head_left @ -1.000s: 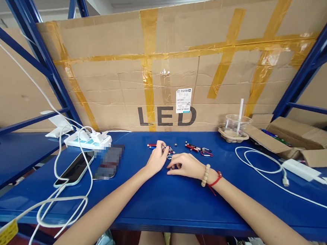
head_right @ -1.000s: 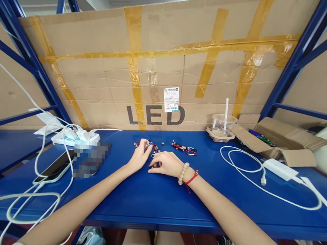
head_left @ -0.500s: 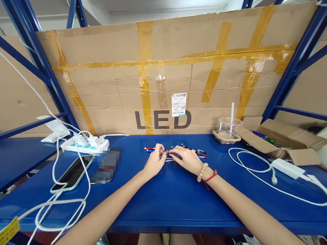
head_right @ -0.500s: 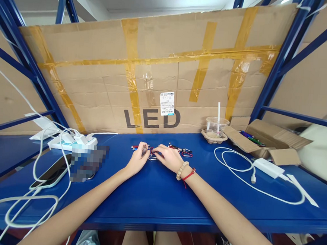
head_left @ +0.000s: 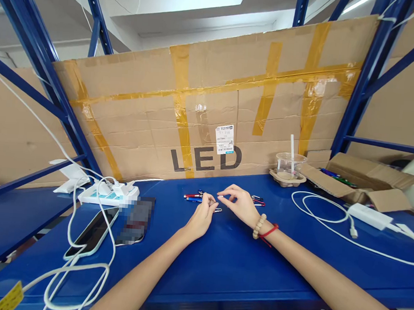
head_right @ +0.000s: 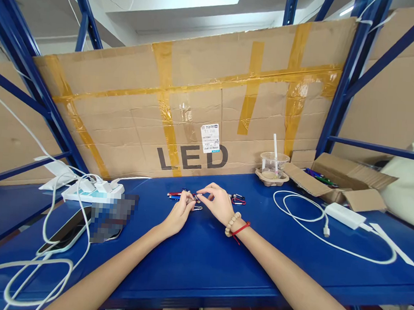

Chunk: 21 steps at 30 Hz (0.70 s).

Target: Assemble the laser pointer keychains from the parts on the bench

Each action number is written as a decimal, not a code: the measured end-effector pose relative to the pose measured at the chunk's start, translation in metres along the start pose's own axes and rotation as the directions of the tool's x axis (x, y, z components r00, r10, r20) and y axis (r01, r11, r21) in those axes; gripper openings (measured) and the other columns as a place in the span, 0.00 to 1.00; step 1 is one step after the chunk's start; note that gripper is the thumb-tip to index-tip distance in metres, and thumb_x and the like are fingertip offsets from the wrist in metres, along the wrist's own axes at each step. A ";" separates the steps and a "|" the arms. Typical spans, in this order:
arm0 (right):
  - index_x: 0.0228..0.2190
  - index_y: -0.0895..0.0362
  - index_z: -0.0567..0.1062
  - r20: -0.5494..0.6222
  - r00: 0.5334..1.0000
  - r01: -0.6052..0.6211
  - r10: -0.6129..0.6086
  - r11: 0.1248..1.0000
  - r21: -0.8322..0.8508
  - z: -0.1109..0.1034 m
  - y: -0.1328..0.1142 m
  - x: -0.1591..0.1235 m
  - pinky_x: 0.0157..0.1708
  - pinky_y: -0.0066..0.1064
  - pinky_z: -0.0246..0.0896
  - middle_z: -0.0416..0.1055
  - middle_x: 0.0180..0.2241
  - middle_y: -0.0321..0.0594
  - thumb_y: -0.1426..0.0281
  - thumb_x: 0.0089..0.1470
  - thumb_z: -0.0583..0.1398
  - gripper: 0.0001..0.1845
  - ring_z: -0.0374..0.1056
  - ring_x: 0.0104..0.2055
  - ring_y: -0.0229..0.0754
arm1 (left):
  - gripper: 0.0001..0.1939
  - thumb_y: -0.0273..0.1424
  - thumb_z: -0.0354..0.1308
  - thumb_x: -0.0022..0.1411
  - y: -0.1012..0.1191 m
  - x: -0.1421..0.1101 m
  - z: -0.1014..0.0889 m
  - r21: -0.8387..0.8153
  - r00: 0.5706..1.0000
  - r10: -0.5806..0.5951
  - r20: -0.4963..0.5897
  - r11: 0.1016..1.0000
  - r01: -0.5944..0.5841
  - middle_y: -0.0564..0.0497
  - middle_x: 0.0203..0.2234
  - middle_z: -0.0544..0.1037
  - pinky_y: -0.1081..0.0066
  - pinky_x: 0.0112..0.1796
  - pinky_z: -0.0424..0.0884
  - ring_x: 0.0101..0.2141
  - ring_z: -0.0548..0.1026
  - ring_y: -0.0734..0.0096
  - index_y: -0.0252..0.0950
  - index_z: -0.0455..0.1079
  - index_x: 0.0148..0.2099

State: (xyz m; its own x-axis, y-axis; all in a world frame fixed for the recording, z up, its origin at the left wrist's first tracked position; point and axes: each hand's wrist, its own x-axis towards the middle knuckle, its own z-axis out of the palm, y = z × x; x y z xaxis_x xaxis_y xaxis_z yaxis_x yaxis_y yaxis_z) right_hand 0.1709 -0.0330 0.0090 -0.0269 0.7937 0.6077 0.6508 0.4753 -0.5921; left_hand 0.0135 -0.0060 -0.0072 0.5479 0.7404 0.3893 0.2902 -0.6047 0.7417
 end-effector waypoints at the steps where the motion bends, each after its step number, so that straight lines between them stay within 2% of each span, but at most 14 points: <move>1: 0.30 0.56 0.76 -0.001 1.000 -0.012 0.012 1.000 0.019 0.000 0.000 0.000 0.26 0.27 0.62 0.70 0.32 0.40 0.63 0.49 0.57 0.11 0.64 0.23 0.33 | 0.06 0.35 0.39 0.62 0.000 0.000 0.000 0.002 1.000 0.005 0.012 1.000 -0.005 0.53 0.26 0.64 0.72 0.32 0.61 0.28 0.65 0.74 0.37 0.50 0.37; 5: 0.30 0.58 0.75 0.009 0.997 -0.071 0.071 0.984 0.160 -0.001 -0.001 0.000 0.22 0.26 0.61 0.70 0.32 0.40 0.61 0.49 0.57 0.14 0.63 0.19 0.31 | 0.07 0.36 0.40 0.62 0.000 -0.001 -0.001 0.045 1.000 -0.012 0.007 0.999 0.011 0.52 0.29 0.67 0.71 0.33 0.62 0.30 0.67 0.72 0.37 0.52 0.37; 7: 0.30 0.58 0.75 0.010 0.998 -0.063 0.062 0.981 0.185 -0.001 0.000 0.000 0.21 0.26 0.61 0.70 0.32 0.40 0.60 0.50 0.56 0.14 0.63 0.19 0.31 | 0.07 0.36 0.41 0.62 0.000 -0.001 -0.002 0.093 1.000 -0.021 -0.019 0.995 0.023 0.52 0.31 0.69 0.71 0.34 0.62 0.32 0.68 0.71 0.38 0.54 0.38; 14: 0.31 0.56 0.75 0.023 0.998 0.050 -0.053 0.993 0.103 -0.002 0.003 0.000 0.24 0.26 0.61 0.68 0.34 0.39 0.61 0.52 0.54 0.14 0.62 0.19 0.29 | 0.07 0.37 0.43 0.61 0.006 -0.002 -0.007 0.264 0.999 -0.001 -0.045 0.965 0.013 0.54 0.35 0.71 0.74 0.35 0.62 0.35 0.70 0.72 0.40 0.58 0.38; 21: 0.29 0.56 0.75 0.027 0.997 0.067 -0.070 0.993 0.095 -0.003 0.003 0.000 0.24 0.26 0.59 0.70 0.31 0.37 0.60 0.49 0.57 0.13 0.61 0.18 0.29 | 0.08 0.35 0.41 0.63 0.007 -0.002 -0.006 0.363 0.999 0.037 -0.024 0.932 -0.026 0.54 0.34 0.71 0.74 0.33 0.62 0.34 0.70 0.73 0.38 0.58 0.38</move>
State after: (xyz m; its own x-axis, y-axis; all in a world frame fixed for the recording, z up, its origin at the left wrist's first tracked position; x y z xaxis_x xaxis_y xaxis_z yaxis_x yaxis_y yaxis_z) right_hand 0.1750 -0.0327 0.0092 -0.0925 0.7685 0.6332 0.5722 0.5614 -0.5978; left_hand 0.0094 -0.0094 0.0007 0.5394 0.7245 0.4292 0.5409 -0.6887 0.4828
